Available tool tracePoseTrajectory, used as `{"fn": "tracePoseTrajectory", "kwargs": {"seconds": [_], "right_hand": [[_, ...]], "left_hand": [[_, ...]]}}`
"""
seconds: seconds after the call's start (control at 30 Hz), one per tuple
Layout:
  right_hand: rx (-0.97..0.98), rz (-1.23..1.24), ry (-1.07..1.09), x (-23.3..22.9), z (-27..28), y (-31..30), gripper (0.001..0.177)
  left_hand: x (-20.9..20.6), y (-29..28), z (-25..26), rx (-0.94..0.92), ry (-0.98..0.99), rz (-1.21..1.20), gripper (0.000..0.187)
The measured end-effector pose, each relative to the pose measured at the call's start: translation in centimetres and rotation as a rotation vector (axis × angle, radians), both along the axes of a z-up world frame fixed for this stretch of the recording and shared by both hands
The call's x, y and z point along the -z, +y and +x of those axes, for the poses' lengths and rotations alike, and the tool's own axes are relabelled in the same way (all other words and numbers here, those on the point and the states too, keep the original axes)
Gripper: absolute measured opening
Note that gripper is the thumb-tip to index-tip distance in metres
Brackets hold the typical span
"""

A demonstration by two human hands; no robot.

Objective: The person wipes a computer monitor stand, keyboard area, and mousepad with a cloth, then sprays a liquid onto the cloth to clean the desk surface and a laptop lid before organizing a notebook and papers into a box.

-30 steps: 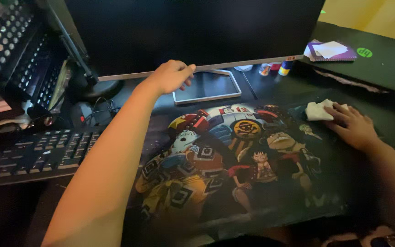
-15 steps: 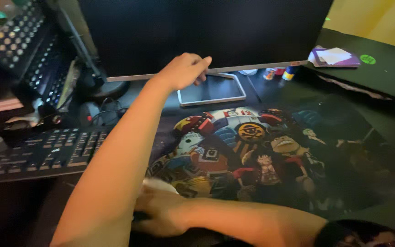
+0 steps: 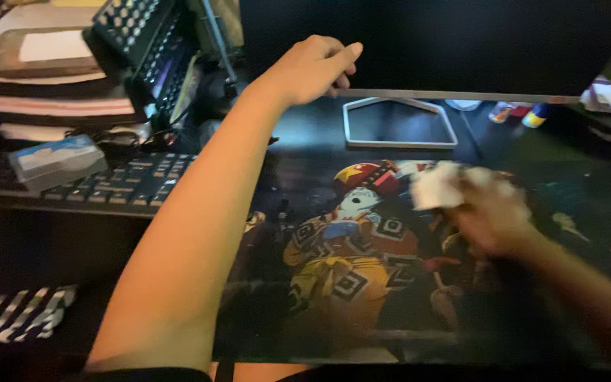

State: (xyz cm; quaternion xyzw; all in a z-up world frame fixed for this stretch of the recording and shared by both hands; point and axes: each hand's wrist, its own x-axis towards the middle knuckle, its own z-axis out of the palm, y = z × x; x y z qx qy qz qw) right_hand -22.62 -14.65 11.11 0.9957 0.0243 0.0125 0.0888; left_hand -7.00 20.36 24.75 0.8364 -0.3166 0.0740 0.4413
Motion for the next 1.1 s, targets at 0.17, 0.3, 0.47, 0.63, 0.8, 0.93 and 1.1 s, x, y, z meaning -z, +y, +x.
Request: {"fn": "tracePoseTrajectory", "kwargs": {"seconds": [0.17,0.3,0.47,0.63,0.8,0.93,1.1], "right_hand": [[-0.729,0.607,-0.201,0.3,-7.7,21.3,0.051],[-1.232,0.489,-0.001,1.3,-12.1,31.3,0.044],[-1.528,0.416,0.169,2.6,-11.4,31.3,0.044],[-1.478,0.513,0.315,0.1,-1.7,21.2,0.048],[0.184,0.371,0.265,-5.7,-0.5,-0.2,0.049],[-0.103,-0.28,0.086,-0.3,-6.1,-5.3,0.091],[-0.771,0.553,-0.282,1.2,-12.4,5.8,0.06]], "left_hand": [[-0.3,0.7,-1.1,-0.026,-0.032,0.011,0.061],[-2.4,0.9,-2.1,-0.061,-0.071,0.076,0.061],[-5.4,0.2,-3.4,-0.147,-0.081,0.194,0.06],[-5.7,0.3,-2.1,-0.064,-0.109,0.101,0.059],[-3.2,0.4,-1.0,-0.018,-0.154,0.033,0.057],[-1.1,-0.5,-0.9,-0.072,-0.015,0.081,0.058],[1.2,-1.8,0.3,-0.066,-0.048,0.123,0.061]]}}
